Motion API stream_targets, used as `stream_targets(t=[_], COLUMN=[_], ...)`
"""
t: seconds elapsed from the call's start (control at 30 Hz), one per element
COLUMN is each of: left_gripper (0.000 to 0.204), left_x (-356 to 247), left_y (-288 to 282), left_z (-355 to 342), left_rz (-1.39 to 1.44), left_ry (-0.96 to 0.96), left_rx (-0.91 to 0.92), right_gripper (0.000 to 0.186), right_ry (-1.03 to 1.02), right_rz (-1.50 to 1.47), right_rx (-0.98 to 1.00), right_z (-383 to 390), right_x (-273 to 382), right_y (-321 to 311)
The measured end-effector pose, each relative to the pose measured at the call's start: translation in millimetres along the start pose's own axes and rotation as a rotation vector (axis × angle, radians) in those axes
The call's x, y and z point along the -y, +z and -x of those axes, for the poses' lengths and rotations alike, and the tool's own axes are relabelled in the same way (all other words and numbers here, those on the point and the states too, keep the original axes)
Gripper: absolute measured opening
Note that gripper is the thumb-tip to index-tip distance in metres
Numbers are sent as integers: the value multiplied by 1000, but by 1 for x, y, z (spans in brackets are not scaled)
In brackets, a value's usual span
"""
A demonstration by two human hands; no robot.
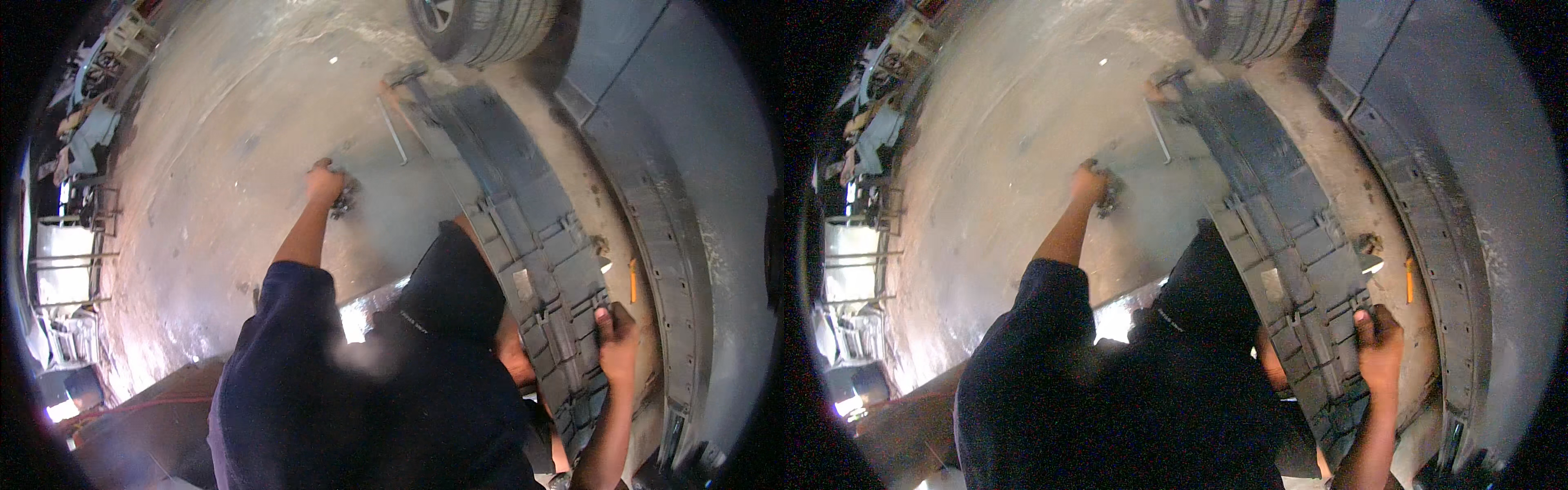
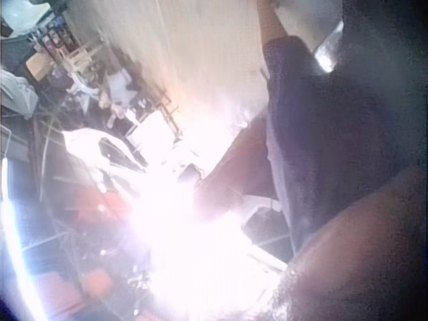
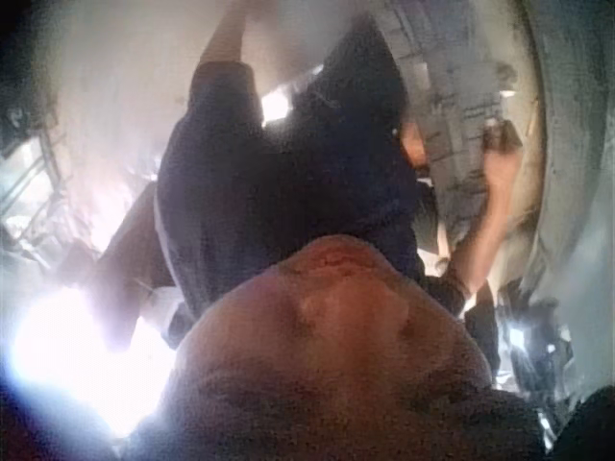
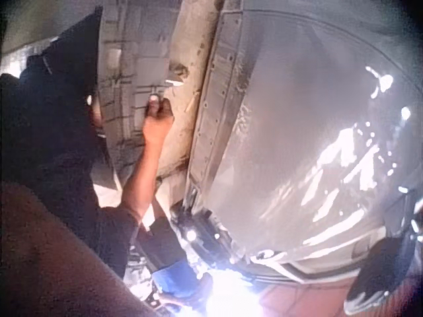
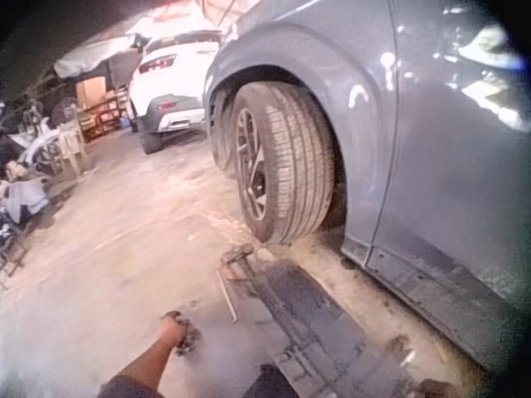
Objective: The person aligns and secures a plastic trim piece to the lower edge of a car bumper using a hammer. They then use a metal scraper to smooth the bumper surface.
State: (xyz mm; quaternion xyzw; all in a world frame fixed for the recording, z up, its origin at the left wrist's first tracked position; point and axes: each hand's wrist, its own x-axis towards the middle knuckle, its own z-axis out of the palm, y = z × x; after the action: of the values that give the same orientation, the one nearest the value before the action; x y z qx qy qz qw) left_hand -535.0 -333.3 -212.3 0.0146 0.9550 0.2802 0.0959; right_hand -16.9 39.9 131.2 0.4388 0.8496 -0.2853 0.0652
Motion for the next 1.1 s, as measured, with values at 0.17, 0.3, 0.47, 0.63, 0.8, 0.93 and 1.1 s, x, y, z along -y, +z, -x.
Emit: stream_targets(t=[0.17, 0.3, 0.47, 0.63, 0.8, 0.93, 1.1], left_gripper=[60, 68, 97, 121, 116, 106, 96], left_x=[-46, -164, -280, -360, -407, -422, -391], left_y=[-9, -35, -16, -71, -64, -41, 1], left_z=[33, 117, 228, 347, 405, 386, 373], left_rz=[173, 393, 645, 669, 704, 646, 318], left_ry=[275, 467, 782, 1390, 1551, 1541, 1663], left_rx=[-98, 350, 926, 778, 397, 154, 128], right_gripper=[29, 27, 30, 35, 43, 45, 48], right_ry=[-311, -600, -767, -1514, -1376, -1074, -811], right_rz=[-224, -525, -993, -1025, -1328, -1475, -1635], right_rx=[-337, -526, -724, -7, -217, -374, -412], right_z=[-12, -9, -8, -26, 6, 49, 76], right_x=[35, 92, 91, 53, 18, -25, -88], right_y=[-69, -114, -155, -236, -192, -160, -96])
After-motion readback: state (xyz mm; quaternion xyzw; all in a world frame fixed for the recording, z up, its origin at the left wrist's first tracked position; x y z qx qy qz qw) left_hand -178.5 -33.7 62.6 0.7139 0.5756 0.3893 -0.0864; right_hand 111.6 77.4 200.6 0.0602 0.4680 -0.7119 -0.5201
